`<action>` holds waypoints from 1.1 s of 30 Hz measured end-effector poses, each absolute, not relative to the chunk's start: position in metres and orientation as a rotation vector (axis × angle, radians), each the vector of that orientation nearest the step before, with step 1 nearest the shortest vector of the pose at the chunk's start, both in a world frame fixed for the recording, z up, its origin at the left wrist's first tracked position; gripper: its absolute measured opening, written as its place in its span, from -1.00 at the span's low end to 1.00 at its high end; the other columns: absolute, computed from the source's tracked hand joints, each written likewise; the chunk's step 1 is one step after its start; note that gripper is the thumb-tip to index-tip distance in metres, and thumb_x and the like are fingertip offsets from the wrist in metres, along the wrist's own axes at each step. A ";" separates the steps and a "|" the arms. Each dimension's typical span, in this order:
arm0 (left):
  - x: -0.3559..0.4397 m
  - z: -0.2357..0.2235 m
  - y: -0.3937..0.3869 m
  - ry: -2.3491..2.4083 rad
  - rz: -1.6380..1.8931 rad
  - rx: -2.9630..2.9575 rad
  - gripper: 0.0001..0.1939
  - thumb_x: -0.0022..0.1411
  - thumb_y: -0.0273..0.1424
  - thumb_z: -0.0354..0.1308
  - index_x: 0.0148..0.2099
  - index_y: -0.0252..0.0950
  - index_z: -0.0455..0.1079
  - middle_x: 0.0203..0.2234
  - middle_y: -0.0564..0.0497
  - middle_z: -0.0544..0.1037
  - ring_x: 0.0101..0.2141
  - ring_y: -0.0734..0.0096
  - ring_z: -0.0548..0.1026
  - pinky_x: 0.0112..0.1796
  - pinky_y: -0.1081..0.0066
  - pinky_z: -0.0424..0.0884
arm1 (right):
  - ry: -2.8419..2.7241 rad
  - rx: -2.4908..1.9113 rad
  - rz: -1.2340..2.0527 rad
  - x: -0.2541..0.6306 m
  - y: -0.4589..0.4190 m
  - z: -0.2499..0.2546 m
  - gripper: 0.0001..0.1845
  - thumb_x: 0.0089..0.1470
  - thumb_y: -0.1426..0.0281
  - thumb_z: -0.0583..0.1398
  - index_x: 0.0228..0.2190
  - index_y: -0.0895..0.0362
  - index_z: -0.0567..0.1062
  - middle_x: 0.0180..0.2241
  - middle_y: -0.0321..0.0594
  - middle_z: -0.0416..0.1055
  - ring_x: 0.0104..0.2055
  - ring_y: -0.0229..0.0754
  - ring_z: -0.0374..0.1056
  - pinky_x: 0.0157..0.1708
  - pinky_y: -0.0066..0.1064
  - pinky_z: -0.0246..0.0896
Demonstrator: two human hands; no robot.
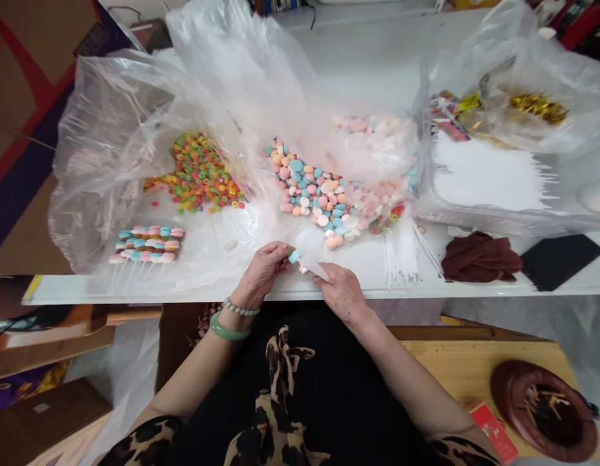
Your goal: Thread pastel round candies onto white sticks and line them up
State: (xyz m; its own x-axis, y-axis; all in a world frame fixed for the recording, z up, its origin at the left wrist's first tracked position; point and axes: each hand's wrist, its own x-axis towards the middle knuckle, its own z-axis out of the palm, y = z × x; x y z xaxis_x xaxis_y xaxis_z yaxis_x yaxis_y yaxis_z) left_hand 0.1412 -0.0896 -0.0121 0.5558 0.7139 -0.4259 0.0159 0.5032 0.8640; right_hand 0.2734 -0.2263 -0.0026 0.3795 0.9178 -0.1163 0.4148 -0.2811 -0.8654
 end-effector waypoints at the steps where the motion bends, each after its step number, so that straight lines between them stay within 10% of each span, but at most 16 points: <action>1: 0.143 -0.013 -0.090 0.897 0.500 0.932 -0.66 -0.07 -0.18 0.36 -0.45 -0.35 0.38 -0.69 0.14 0.33 -0.65 0.64 0.26 -0.60 0.54 0.12 | -1.120 -1.885 0.805 0.273 -0.227 -0.005 -0.82 0.06 0.35 0.12 -0.41 0.06 0.54 -0.45 -0.30 0.44 -0.39 -0.16 0.31 -0.34 -0.41 0.12; 13: 0.168 -0.003 -0.100 1.062 0.452 1.099 -0.67 0.09 -0.11 0.21 -0.40 -0.31 0.36 -0.67 0.15 0.29 -0.70 0.61 0.17 -0.63 0.48 0.04 | -0.648 -1.798 0.936 0.277 -0.206 -0.013 -0.84 -0.11 0.27 0.18 -0.54 0.11 0.43 -0.63 -0.37 0.30 -0.59 -0.28 0.16 -0.55 -0.43 0.07; 23: 0.216 -0.008 -0.018 1.246 0.262 2.522 -0.78 0.26 -0.43 -0.04 -0.24 -0.29 0.45 -0.19 -0.15 0.47 -0.18 0.21 0.42 -0.24 0.32 0.27 | -0.277 -1.552 1.016 0.288 -0.216 -0.025 -0.81 -0.21 0.31 0.23 -0.48 0.16 0.43 -0.67 -0.43 0.23 -0.69 -0.39 0.03 -0.72 -0.51 -0.11; 33: 0.197 -0.002 -0.035 1.198 0.365 2.449 -0.79 0.22 -0.47 -0.05 -0.23 -0.27 0.41 -0.36 -0.05 0.49 -0.29 0.30 0.41 -0.24 0.36 0.29 | -0.240 -1.544 1.055 0.291 -0.215 -0.020 -0.81 -0.25 0.31 0.22 -0.51 0.14 0.40 -0.68 -0.42 0.23 -0.71 -0.39 0.02 -0.73 -0.50 -0.13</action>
State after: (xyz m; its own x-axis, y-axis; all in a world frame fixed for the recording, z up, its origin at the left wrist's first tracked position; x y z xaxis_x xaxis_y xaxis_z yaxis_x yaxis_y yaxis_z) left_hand 0.1965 -0.0352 -0.0017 0.6007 0.7971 0.0615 0.6959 -0.5592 0.4506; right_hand 0.2911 -0.2147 -0.0204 0.5688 0.6687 -0.4789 -0.3952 -0.2885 -0.8721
